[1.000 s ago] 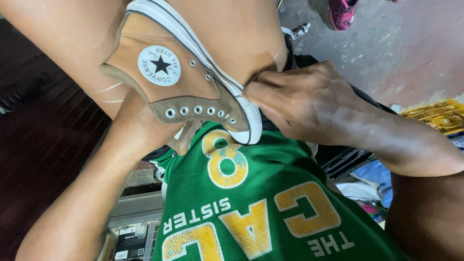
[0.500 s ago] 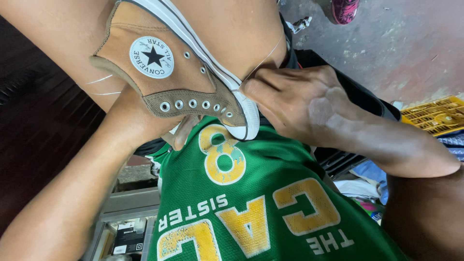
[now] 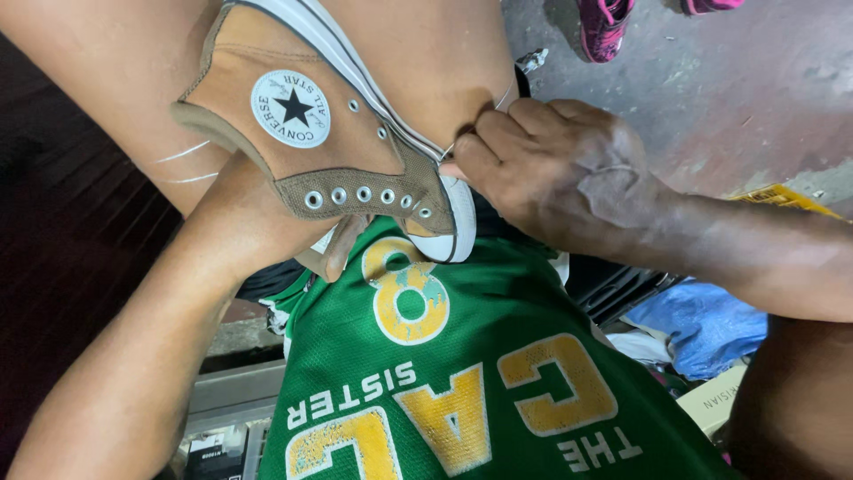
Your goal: The person is sewing a brown Converse sneaker using a needle and white thread. They repeatedly insert the needle through the shoe's sole and pull the thread to secure the stitching.
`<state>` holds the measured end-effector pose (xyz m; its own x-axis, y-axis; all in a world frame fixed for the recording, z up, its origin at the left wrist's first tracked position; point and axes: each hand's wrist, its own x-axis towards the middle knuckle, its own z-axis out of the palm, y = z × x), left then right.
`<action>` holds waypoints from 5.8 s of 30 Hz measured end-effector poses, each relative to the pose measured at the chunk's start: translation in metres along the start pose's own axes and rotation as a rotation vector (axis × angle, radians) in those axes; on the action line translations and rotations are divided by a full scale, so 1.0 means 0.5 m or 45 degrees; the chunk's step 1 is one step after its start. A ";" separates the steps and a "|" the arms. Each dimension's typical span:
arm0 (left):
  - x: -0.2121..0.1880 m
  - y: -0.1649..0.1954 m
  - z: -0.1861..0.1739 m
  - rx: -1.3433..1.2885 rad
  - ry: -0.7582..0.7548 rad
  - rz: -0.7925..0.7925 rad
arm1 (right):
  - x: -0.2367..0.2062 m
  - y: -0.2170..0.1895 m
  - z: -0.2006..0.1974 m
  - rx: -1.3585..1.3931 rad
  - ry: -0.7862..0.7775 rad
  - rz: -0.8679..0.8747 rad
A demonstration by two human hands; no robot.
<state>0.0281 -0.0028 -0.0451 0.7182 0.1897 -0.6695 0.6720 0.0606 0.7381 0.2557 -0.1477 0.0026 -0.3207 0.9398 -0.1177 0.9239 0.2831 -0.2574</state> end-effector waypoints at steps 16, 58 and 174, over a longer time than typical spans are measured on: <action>-0.131 0.108 -0.005 0.863 0.748 0.513 | -0.006 0.036 -0.055 0.133 -0.031 -0.026; -0.032 0.174 0.087 0.924 0.677 0.648 | -0.059 0.057 -0.004 0.555 -0.279 0.139; -0.048 0.151 0.116 0.384 0.656 0.528 | -0.088 0.039 0.024 1.488 0.330 0.485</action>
<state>0.0719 -0.0595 0.0221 0.7985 0.5804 -0.1599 0.4366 -0.3754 0.8176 0.2852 -0.1857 -0.0089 0.0979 0.9720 -0.2136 0.1692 -0.2278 -0.9589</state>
